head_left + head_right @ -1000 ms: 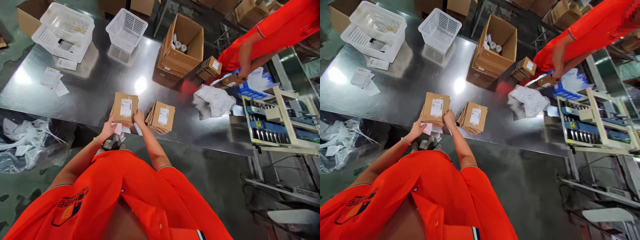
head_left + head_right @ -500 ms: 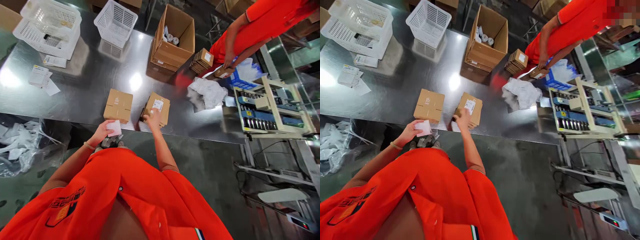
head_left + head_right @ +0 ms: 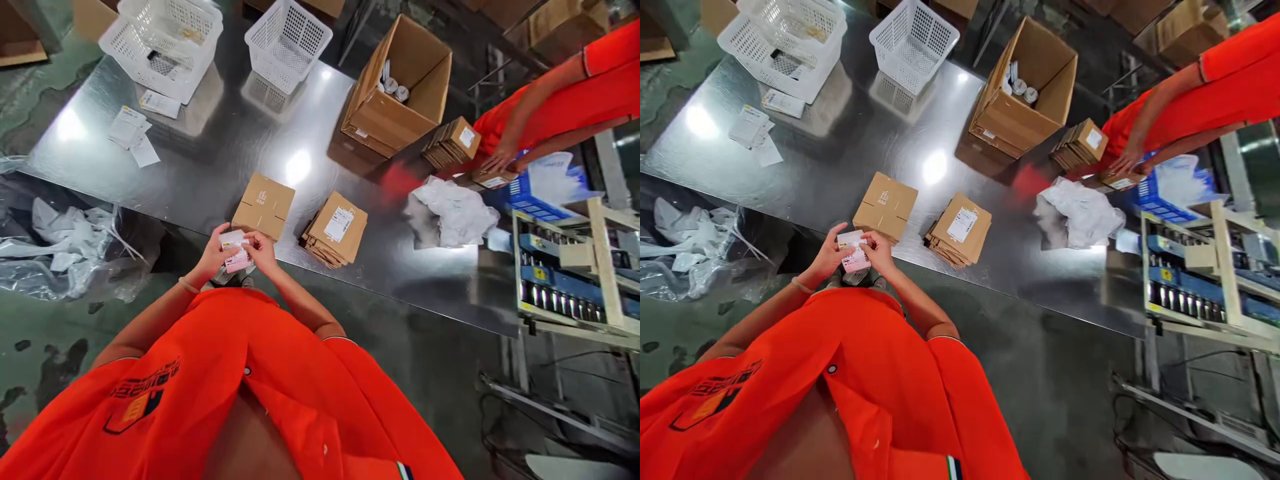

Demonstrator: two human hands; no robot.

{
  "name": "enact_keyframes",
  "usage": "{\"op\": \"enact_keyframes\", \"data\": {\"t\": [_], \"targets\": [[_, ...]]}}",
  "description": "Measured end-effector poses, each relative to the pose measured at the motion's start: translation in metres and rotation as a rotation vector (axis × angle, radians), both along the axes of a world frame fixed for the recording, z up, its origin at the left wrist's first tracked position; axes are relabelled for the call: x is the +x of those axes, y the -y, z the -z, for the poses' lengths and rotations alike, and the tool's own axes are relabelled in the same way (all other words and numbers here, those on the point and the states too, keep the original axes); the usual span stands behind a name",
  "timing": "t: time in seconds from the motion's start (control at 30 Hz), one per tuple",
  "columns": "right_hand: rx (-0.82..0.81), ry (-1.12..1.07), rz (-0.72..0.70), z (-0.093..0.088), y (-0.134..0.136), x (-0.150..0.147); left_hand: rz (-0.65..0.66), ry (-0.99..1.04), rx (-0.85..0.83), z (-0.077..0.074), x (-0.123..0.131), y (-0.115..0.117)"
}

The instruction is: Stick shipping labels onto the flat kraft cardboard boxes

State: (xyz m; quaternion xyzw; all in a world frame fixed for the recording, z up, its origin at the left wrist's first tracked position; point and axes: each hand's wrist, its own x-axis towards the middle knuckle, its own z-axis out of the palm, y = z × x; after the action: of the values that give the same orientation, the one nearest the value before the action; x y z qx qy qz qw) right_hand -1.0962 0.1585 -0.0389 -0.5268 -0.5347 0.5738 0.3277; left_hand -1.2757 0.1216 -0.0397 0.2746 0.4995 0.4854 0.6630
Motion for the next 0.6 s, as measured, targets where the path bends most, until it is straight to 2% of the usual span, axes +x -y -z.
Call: {"op": "enact_keyframes", "data": {"t": [0.1, 0.23, 0.37, 0.5, 0.6], "targets": [[-0.007, 0.024, -0.007, -0.005, -0.004, -0.001, 0.087, -0.170, 0.031, -0.010, 0.003, -0.002], [-0.031, 0.074, 0.044, -0.004, -0.005, 0.006, 0.180, -0.316, 0.057, -0.014, 0.005, -0.021], [0.120, 0.213, 0.111, -0.006, 0.002, 0.013, 0.224, -0.453, 0.095, -0.011, 0.011, -0.040], [0.247, 0.345, 0.081, -0.011, 0.005, 0.019, 0.250, -0.362, -0.003, 0.003, 0.014, -0.048], [0.293, 0.415, 0.174, -0.017, -0.025, 0.028, 0.320, -0.232, -0.100, 0.017, 0.011, -0.046]]}}
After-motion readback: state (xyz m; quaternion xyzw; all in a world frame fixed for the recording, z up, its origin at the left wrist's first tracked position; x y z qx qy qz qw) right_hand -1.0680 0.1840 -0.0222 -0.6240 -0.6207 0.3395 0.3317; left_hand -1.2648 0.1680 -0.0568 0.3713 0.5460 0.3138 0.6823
